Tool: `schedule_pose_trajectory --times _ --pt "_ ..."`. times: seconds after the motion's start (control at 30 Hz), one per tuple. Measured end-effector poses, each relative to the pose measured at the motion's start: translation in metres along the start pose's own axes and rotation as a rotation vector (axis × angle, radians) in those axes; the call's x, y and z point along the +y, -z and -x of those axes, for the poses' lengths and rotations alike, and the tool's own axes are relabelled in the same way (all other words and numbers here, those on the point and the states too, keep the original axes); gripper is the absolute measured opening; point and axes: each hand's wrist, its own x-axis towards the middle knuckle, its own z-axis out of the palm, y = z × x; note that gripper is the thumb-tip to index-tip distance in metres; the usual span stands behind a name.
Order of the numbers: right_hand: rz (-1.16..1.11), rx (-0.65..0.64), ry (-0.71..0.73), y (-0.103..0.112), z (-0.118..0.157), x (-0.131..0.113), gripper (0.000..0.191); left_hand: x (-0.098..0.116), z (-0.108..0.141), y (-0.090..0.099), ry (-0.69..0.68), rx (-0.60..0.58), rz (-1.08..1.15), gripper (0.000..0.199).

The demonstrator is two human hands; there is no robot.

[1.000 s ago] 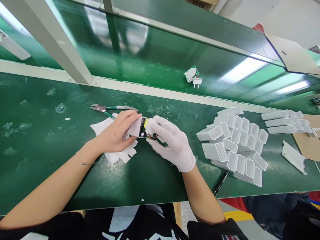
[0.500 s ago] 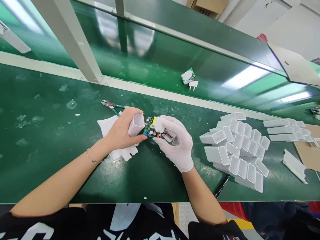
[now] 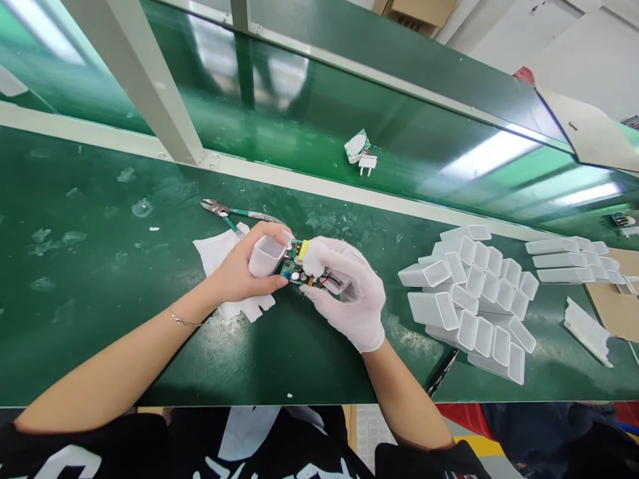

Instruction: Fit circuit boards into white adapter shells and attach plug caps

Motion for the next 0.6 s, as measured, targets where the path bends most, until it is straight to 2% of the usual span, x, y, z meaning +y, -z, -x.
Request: schedule_pose_trajectory --times 0.13,0.27,0.33,0.4,0.47,0.53,0.6 --pt "0.008 -0.010 -0.132 0.000 -0.001 0.010 0.035 -0.007 -0.004 0.004 -0.005 0.074 0.097 0.065" --pt "0.214 -0.323 -0.210 0.013 -0.004 0.013 0.026 -0.017 -0.009 0.011 -0.031 0.289 0.038 0.062" --pt "0.361 -0.370 -0.250 0.022 -0.005 0.011 0.027 -0.020 -0.010 0.013 -0.031 0.327 -0.035 0.060" --pt "0.465 -0.249 -0.341 0.029 -0.009 0.014 0.037 -0.021 -0.010 0.014 -0.037 0.309 -0.113 0.058" --pt "0.561 -0.104 -0.435 0.030 -0.021 0.027 0.047 -0.020 -0.010 0.014 -0.067 0.257 -0.213 0.053" --pt "0.659 -0.025 -0.504 0.026 -0.046 0.053 0.055 -0.020 -0.010 0.014 -0.127 0.185 -0.305 0.047" --pt "0.657 0.012 -0.526 0.017 -0.080 0.084 0.063 -0.020 -0.010 0.013 -0.195 0.125 -0.362 0.043"
